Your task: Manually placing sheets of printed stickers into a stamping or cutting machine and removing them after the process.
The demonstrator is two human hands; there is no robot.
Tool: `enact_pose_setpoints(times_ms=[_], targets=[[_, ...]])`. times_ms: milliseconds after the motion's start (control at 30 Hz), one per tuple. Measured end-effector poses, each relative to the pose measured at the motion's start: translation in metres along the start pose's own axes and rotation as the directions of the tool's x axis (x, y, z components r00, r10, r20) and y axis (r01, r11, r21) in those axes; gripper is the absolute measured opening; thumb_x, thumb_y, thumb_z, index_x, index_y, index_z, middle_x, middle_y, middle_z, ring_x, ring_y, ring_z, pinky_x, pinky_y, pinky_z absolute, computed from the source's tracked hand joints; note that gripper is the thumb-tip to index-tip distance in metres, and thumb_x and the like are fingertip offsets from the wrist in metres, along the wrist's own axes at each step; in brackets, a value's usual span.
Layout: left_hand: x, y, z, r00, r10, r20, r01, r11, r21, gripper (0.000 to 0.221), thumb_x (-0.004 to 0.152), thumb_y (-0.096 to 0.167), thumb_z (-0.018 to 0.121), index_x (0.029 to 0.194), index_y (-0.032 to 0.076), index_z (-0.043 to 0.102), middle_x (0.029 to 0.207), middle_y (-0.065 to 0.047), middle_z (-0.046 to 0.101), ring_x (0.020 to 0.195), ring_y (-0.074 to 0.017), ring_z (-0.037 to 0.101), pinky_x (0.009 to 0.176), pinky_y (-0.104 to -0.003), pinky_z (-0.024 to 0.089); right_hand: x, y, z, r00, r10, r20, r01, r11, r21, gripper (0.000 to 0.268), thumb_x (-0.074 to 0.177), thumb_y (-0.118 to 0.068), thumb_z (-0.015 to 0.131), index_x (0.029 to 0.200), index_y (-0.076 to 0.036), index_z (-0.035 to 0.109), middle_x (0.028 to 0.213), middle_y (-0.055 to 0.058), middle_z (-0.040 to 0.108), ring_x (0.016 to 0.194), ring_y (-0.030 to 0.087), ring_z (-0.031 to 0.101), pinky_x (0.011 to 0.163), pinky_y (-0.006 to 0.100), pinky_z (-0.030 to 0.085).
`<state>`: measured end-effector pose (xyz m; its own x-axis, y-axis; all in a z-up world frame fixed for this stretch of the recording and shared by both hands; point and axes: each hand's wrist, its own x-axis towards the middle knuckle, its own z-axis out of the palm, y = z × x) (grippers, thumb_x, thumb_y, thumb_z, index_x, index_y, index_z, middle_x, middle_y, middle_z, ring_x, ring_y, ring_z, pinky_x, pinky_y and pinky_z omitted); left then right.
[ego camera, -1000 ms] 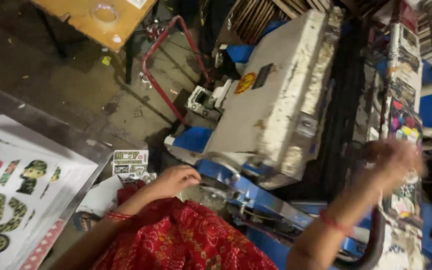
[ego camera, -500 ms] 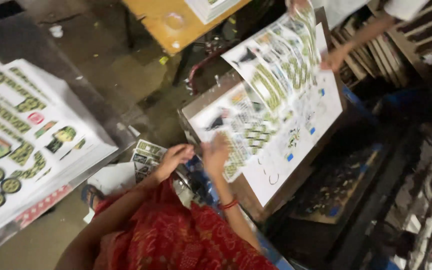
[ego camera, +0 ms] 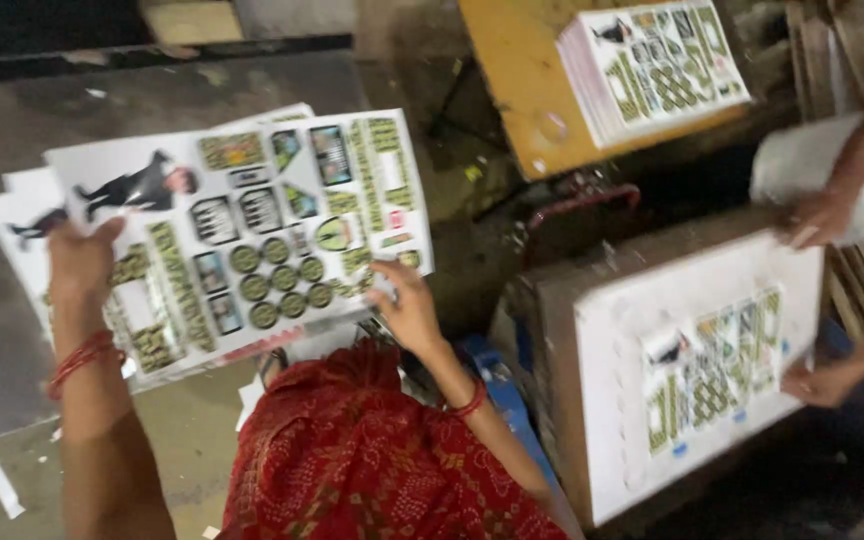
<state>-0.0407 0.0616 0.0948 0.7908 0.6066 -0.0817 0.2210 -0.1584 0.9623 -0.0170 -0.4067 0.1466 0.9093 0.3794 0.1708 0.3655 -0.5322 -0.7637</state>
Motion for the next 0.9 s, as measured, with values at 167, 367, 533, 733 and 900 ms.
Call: enact_pose_setpoints(times_ms=[167,367,533,733,900], targets=[[0.041,-0.065,-0.101,0.984,-0.019,-0.179,0.080,0.938,0.337,0.046,0.098,0.014,0.075,0.137,-0.007,0.063,0.118,-0.023,0.069,0.107,-0.0304,0.069,0.089,-0.042,0.053,0.025,-0.005,0.102,0.953,-0.138,0.271,0.182,0.973,-0.141,0.066,0.098,-0.027,0.072,0.155,-0.007,0.044,0.159,0.018,0.044,0.148,0.039,0.038,0.122,0.050,0.029],[0.080,-0.004,-0.100,0.934,0.218,-0.283,0.018,0.763,0.646,0.064,0.088,0.013,0.077,0.144,-0.005,0.053,0.123,-0.046,0.048,0.119,-0.0647,0.045,0.093,-0.064,0.042,0.070,-0.078,0.048,0.881,0.361,0.305,-0.210,0.877,-0.433,0.130,0.053,-0.026,0.100,0.157,-0.012,0.024,0.160,0.023,0.031,0.147,0.038,0.031,0.121,0.047,0.030],[0.164,-0.077,-0.085,0.984,-0.048,0.174,-0.087,0.718,0.691,0.031,0.113,0.026,0.054,0.135,0.012,0.070,0.128,-0.031,0.065,0.123,-0.0490,0.062,0.104,-0.054,0.049,0.030,0.041,0.076,0.969,0.246,0.026,-0.210,0.873,-0.440,0.127,0.059,-0.020,0.096,0.159,0.001,0.020,0.145,0.039,0.042,0.126,0.050,0.052,0.106,0.048,0.047],[0.172,-0.082,-0.067,0.983,0.039,0.179,-0.154,0.704,0.693,0.028,0.104,0.024,0.061,0.124,0.007,0.070,0.127,-0.028,0.064,0.115,-0.0483,0.062,0.096,-0.056,0.048,0.015,0.018,0.079,0.905,0.368,-0.213,-0.425,0.796,-0.431,0.087,0.069,-0.021,0.092,0.145,-0.006,0.053,0.135,0.027,0.060,0.118,0.043,0.061,0.097,0.044,0.052],[0.200,-0.139,-0.052,0.986,0.091,0.143,-0.168,0.614,0.771,0.031,0.110,0.030,0.062,0.127,0.005,0.065,0.124,-0.028,0.065,0.121,-0.0469,0.059,0.107,-0.058,0.040,0.006,0.009,0.054,0.913,0.375,-0.159,-0.407,0.829,-0.384,0.079,0.071,-0.021,0.090,0.140,-0.007,0.055,0.134,0.026,0.059,0.117,0.042,0.061,0.097,0.045,0.051]])
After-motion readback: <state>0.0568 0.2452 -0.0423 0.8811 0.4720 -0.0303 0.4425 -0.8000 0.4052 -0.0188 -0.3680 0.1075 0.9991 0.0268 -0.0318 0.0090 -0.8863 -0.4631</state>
